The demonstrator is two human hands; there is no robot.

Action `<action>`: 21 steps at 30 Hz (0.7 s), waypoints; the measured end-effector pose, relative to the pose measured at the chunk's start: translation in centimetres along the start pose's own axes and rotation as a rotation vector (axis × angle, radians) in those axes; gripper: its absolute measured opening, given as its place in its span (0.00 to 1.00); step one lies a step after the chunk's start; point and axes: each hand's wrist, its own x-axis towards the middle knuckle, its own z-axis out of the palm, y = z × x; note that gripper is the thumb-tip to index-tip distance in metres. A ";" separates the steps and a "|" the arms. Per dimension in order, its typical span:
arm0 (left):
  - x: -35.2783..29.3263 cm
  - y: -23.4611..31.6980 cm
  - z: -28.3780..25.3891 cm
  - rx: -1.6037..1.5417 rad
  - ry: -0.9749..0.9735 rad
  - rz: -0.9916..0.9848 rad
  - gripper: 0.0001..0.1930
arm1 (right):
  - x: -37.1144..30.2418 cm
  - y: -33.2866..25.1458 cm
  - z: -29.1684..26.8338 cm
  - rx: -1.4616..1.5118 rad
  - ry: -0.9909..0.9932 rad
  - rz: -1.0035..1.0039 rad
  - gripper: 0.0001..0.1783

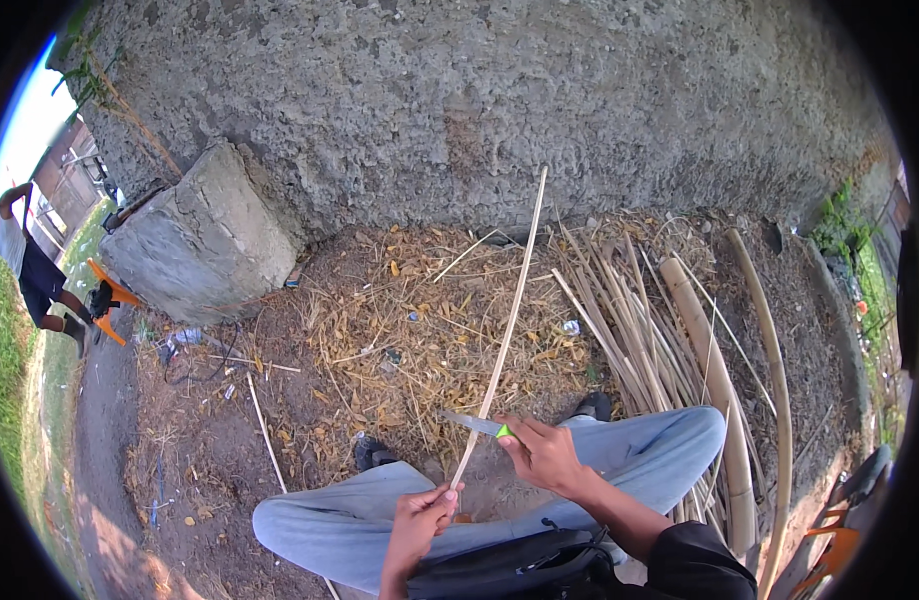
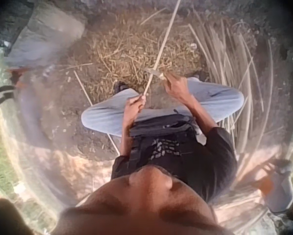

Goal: The person scrapes and shaves a long bamboo strip using a knife.

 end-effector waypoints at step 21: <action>1.3 -1.9 -0.5 -0.112 -0.110 -0.141 0.16 | -1.6 1.5 0.7 -0.111 0.018 -0.021 0.17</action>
